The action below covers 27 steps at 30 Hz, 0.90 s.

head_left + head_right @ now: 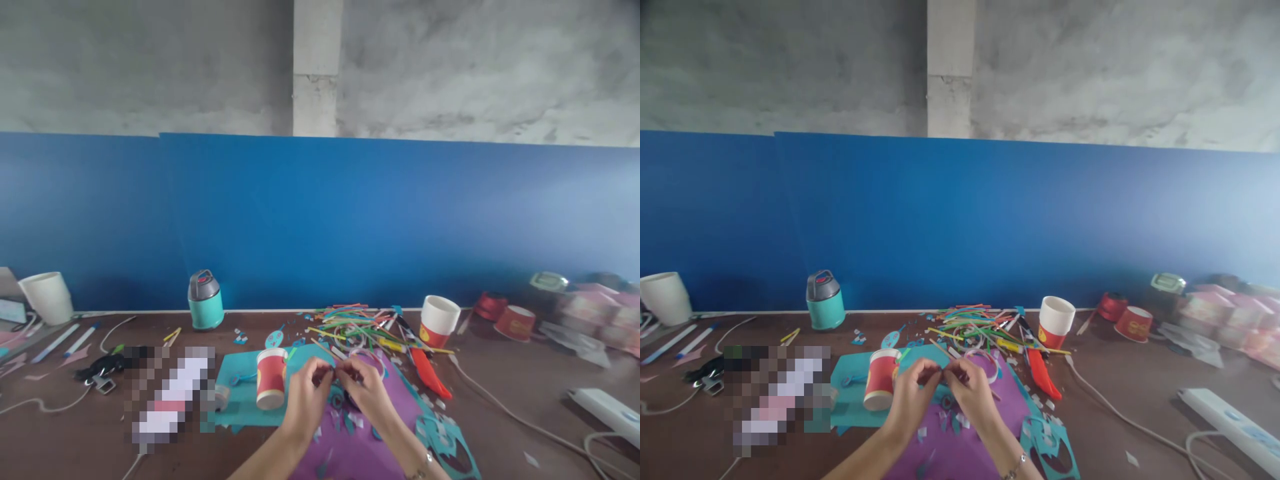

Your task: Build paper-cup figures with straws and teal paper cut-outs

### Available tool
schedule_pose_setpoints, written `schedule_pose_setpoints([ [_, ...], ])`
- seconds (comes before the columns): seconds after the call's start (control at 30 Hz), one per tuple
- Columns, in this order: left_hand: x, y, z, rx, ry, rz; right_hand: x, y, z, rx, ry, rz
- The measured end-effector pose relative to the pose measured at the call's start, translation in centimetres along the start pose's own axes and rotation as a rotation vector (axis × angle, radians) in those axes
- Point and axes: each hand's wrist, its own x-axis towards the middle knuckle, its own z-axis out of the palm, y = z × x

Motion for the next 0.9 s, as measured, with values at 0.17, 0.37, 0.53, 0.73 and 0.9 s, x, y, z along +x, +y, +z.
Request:
schedule_pose_setpoints([
  [0.17, 0.4, 1.0, -0.5, 0.052, -0.134, 0.002, 0.3, 1.0, -0.2, 0.062, -0.073, -0.009],
  [0.37, 2.5, 2.0, -4.3, 0.521, 0.0, 0.173, 0.6, 0.9, -0.5, 0.075, 0.116, -0.017],
  [0.53, 3.3, 0.6, -9.0, 1.014, 0.031, -0.112, 0.9, 0.9, -0.6, 0.079, 0.182, 0.02],
  [0.73, 1.9, -1.2, -8.6, 0.909, -0.09, -0.279, 0.9, 0.2, -0.8, 0.181, 0.166, 0.125],
  [0.9, 0.5, -0.1, -6.1, 0.831, 0.079, 0.067, 1.7, -0.4, -1.2, 0.254, 0.252, 0.189],
])
